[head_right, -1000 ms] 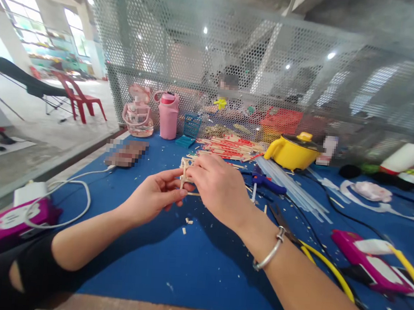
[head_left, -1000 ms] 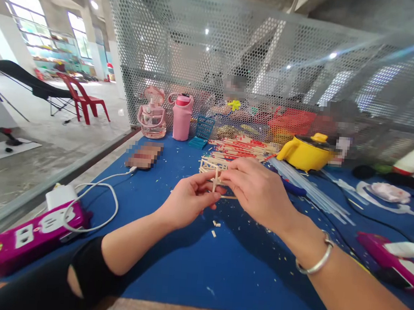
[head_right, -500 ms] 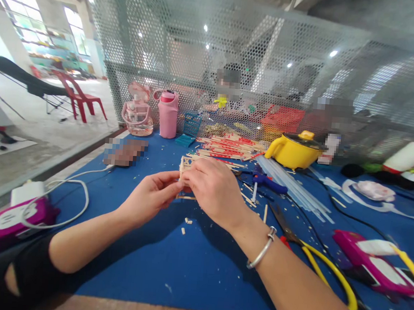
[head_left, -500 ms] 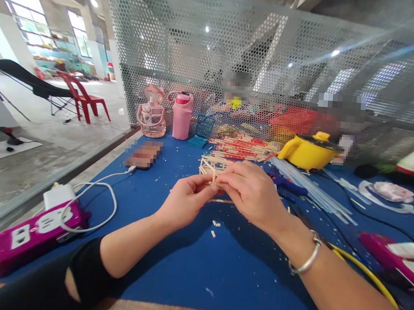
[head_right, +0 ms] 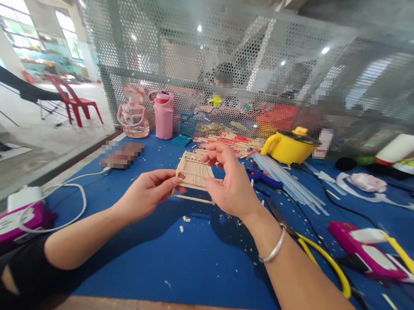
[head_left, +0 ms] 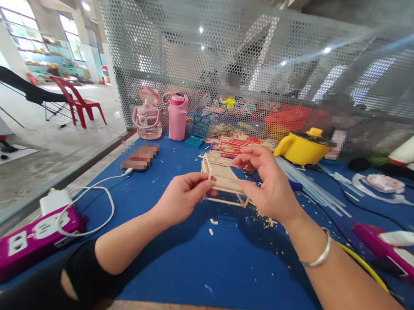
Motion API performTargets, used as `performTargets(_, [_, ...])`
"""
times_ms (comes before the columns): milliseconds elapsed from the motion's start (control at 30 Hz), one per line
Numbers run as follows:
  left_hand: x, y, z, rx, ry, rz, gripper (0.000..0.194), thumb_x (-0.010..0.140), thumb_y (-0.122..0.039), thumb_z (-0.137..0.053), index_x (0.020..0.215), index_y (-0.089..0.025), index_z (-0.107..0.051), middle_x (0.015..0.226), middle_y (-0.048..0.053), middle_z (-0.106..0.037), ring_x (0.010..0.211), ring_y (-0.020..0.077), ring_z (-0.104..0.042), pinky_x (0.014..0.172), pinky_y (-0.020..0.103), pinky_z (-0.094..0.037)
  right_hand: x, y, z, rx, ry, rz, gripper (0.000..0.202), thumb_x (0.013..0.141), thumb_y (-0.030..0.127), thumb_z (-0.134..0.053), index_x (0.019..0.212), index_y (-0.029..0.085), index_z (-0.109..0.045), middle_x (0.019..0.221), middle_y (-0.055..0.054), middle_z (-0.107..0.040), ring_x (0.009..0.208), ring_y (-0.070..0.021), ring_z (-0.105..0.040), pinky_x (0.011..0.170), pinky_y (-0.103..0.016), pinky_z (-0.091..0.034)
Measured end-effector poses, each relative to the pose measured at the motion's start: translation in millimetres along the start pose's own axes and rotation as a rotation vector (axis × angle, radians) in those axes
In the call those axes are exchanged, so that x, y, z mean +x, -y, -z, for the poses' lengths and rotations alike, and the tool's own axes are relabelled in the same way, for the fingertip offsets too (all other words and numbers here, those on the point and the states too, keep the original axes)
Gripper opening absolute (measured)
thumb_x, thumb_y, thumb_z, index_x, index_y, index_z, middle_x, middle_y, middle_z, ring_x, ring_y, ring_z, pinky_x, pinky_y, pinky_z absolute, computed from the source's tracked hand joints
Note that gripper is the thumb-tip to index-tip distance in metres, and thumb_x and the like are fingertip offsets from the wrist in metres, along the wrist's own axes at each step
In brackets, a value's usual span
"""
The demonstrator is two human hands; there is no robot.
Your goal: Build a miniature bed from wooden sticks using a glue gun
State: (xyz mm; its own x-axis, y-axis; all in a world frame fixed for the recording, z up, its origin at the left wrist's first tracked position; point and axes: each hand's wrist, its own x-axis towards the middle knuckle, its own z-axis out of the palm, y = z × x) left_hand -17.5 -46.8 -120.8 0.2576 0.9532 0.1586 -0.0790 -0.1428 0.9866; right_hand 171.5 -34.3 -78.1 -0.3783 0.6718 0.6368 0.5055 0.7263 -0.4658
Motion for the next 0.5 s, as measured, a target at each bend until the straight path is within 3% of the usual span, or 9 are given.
performTargets(133, [-2, 1, -6.8, -0.002, 0.021, -0.008, 0.036, 0.083, -0.041, -0.059, 0.108, -0.017, -0.068, 0.072, 0.001, -0.066, 0.048, 0.0049, -0.039, 0.049, 0.020, -0.031, 2, 11, -1, -0.076, 0.143, -0.054, 0.053, 0.070, 0.012, -0.061, 0.120, 0.020, -0.044, 0.087, 0.000, -0.067, 0.083, -0.0163, -0.062, 0.082, -0.032, -0.045])
performTargets(233, [-3, 2, -9.7, 0.013, -0.008, -0.020, 0.034, 0.084, -0.040, -0.059, 0.107, -0.018, -0.069, 0.070, 0.000, -0.065, 0.052, 0.0065, -0.044, 0.054, 0.020, -0.035, 2, 20, -4, -0.186, 0.138, -0.046, 0.044, 0.074, 0.015, -0.062, 0.116, 0.022, -0.051, 0.080, 0.001, -0.070, 0.077, -0.0156, -0.064, 0.080, -0.033, -0.045])
performTargets(333, [-3, 3, -10.0, 0.035, -0.018, -0.036, 0.034, 0.084, -0.040, -0.058, 0.107, -0.018, -0.069, 0.072, 0.001, -0.066, 0.057, 0.0085, -0.049, 0.057, 0.021, -0.039, 2, 22, -5, -0.298, 0.108, -0.013, 0.040, 0.074, 0.014, -0.063, 0.112, 0.023, -0.056, 0.079, 0.001, -0.071, 0.086, -0.0185, -0.065, 0.086, -0.038, -0.041])
performTargets(400, [-4, 3, -10.3, 0.047, -0.012, -0.041, 0.035, 0.084, -0.041, -0.058, 0.107, -0.018, -0.069, 0.072, 0.001, -0.067, 0.058, 0.0094, -0.050, 0.058, 0.022, -0.039, 2, 21, -5, -0.280, 0.118, -0.035, 0.042, 0.073, 0.013, -0.063, 0.113, 0.023, -0.056, 0.077, 0.002, -0.071, 0.083, -0.0178, -0.065, 0.084, -0.036, -0.041])
performTargets(500, [-5, 4, -11.8, 0.070, -0.008, -0.039, 0.035, 0.084, -0.040, -0.058, 0.108, -0.017, -0.069, 0.073, 0.001, -0.068, 0.057, 0.0094, -0.050, 0.058, 0.022, -0.040, 2, 20, -4, -0.149, 0.155, -0.130, 0.043, 0.074, 0.015, -0.063, 0.115, 0.022, -0.054, 0.071, 0.004, -0.070, 0.068, -0.0142, -0.064, 0.069, -0.028, -0.044])
